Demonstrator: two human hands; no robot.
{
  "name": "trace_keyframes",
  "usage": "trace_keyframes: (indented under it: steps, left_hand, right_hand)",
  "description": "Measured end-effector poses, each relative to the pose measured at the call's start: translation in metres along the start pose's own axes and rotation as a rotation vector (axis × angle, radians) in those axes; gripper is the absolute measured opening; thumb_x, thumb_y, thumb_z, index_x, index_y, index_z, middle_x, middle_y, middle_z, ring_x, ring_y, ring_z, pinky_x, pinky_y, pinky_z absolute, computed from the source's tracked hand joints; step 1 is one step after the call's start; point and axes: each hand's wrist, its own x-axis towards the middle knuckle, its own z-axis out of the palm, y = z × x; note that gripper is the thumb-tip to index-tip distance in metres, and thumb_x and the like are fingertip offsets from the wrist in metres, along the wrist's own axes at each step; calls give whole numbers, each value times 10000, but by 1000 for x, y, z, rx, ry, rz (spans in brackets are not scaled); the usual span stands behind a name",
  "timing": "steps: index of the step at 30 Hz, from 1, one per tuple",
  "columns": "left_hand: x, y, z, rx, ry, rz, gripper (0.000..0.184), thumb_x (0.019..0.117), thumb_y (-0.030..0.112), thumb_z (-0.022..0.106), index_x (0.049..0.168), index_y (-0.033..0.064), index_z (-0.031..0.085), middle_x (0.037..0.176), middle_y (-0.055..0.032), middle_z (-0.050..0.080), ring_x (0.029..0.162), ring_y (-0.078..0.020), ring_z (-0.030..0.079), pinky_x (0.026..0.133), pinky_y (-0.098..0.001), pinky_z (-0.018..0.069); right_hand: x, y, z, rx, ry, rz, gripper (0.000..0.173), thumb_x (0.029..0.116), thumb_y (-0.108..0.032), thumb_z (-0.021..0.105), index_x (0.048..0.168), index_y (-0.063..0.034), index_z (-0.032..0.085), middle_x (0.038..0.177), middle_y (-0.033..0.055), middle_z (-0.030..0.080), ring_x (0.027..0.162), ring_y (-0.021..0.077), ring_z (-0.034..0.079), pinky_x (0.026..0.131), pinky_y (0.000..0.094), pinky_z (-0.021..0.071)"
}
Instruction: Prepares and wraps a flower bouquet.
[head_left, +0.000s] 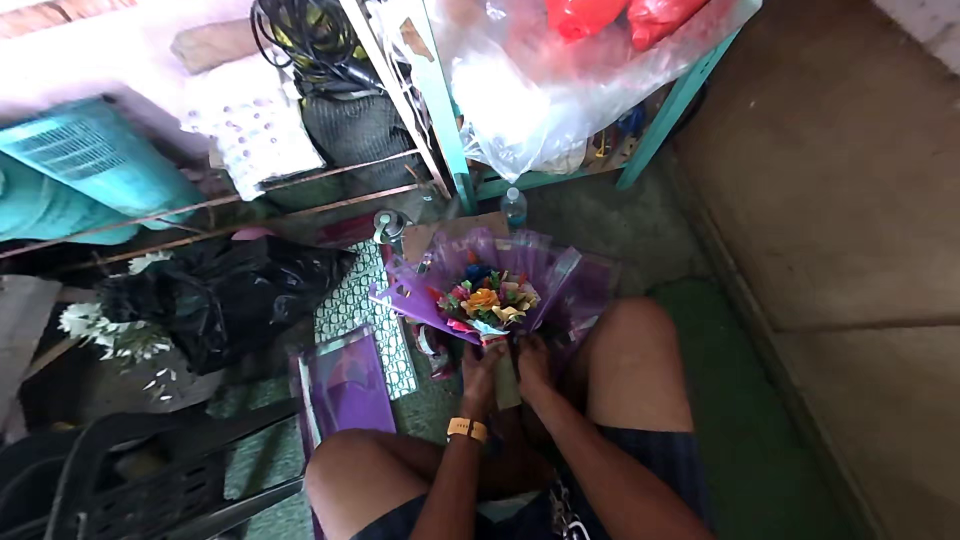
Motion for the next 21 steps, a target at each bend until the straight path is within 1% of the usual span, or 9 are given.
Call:
trace_keyframes:
  steps: [5,8,10,11,13,14,16,19,21]
  left_hand:
    - [6,1,-1,223,27,-3,554,811,138,797,1291,-31,577,1088,-173,702,955,-235,707,847,-422,610]
    - [9,5,1,332,38,-32,505,841,181,768,1266,-25,591,1054,-164,704,928,-232,707,835,-431,605]
    - [9,8,3,328,44,-60,490,858,185,759,1263,-32,589,1040,-175,702,908,-244,709,817,-439,608]
    - [9,10,4,322,45,-71,493,858,187,757,1264,-33,585,1035,-174,702,903,-242,709,811,-435,609]
    - [9,10,3,314,40,-73,505,852,198,750,1267,-34,578,1029,-175,700,895,-245,709,798,-437,612]
    - [9,11,3,314,36,-72,506,855,201,746,1271,-32,577,1033,-174,699,899,-245,708,799,-439,610]
    - [10,11,1,311,37,-79,505,854,199,743,1271,-32,578,1035,-176,700,906,-248,708,804,-441,611]
    - [11,13,-2,331,36,-83,479,863,201,736,1248,-40,586,1012,-169,701,883,-233,705,792,-426,608]
    - [13,12,-5,367,25,-87,490,863,220,732,1255,-34,584,1029,-162,699,907,-225,701,815,-427,601]
  right_hand:
    - [-2,-1,1,118,-16,-33,289,1057,-238,556,1203,-11,659,1147,137,681,1051,199,647,937,415,545]
    - [-2,3,1,301,-33,64,409,1098,-296,393,1240,-5,643,1156,143,693,1047,210,669,905,404,560]
    - [-1,2,-2,398,-26,154,435,1103,-311,351,1270,-15,624,1156,136,698,1026,215,680,877,398,563]
    - [1,4,-3,414,-37,176,409,1101,-295,374,1284,-24,620,1160,135,702,1027,219,686,875,403,571]
    - [6,8,-5,380,-101,158,319,1080,-198,474,1332,-30,576,1177,140,680,1029,218,678,873,399,582]
    - [9,10,-6,346,-145,140,325,1070,-172,503,1360,-35,552,1200,139,671,1045,215,672,886,400,582]
    - [13,12,-7,312,-236,141,337,1067,-172,517,1380,-48,541,1230,127,664,1075,211,665,911,405,575]
    - [14,14,-8,336,-349,178,333,1071,-192,498,1372,-59,555,1220,120,675,1083,219,668,924,429,573]
    - [14,16,-8,343,-395,197,339,1075,-218,496,1372,-71,569,1224,118,683,1100,226,668,939,441,569]
